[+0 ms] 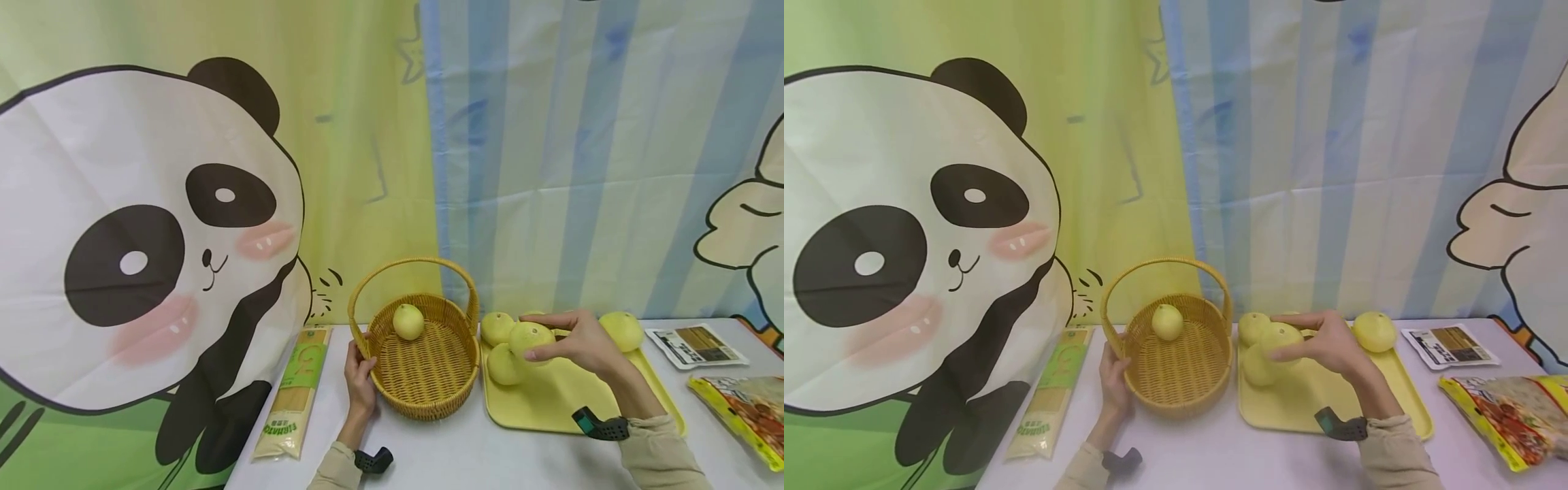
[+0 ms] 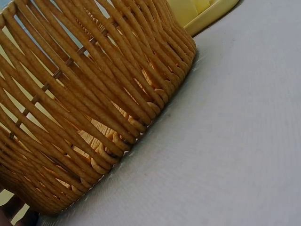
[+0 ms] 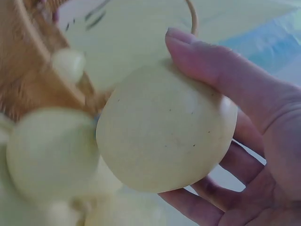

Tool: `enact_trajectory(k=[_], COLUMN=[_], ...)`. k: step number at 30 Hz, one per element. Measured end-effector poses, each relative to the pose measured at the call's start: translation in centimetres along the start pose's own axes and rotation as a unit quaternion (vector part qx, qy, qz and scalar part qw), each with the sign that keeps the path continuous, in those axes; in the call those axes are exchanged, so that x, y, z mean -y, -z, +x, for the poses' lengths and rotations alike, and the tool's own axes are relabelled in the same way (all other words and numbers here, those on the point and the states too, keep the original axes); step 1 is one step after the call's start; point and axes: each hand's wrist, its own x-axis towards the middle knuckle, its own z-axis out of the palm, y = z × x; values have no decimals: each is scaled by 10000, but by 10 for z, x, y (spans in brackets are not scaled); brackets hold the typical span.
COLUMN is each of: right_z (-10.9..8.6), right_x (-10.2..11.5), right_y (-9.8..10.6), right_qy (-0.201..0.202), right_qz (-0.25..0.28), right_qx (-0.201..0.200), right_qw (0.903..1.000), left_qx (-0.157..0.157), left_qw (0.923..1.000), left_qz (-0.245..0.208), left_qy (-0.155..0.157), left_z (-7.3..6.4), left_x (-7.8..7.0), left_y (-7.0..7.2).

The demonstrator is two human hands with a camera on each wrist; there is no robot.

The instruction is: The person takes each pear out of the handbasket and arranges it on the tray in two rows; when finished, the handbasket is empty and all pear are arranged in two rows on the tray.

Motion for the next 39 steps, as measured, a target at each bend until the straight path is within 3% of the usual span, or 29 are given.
enact_trajectory(k=[6, 11, 22, 32, 39], right_z=[-9, -9, -9, -13, -14], right_x=[-28, -45, -63, -79, -83], right_y=[10, 7, -6, -5, 2], right_qy=[-481, -748, -1112, -959, -616], right_qz=[-337, -538, -901, -803, -872], right_qx=[-313, -486, -844, -946, -772], right_qw=[9978, 9946, 9861, 9876, 9913], left_qx=[10, 38, 68, 54, 84], left_qw=[10000, 10000, 10000, 10000, 10000], left_qz=[11, 65, -7, 6, -30], left_qy=[11, -5, -18, 28, 35], left_z=[0, 0, 0, -2, -1], left_x=[0, 1, 1, 1, -5], left_y=[0, 0, 2, 2, 0])
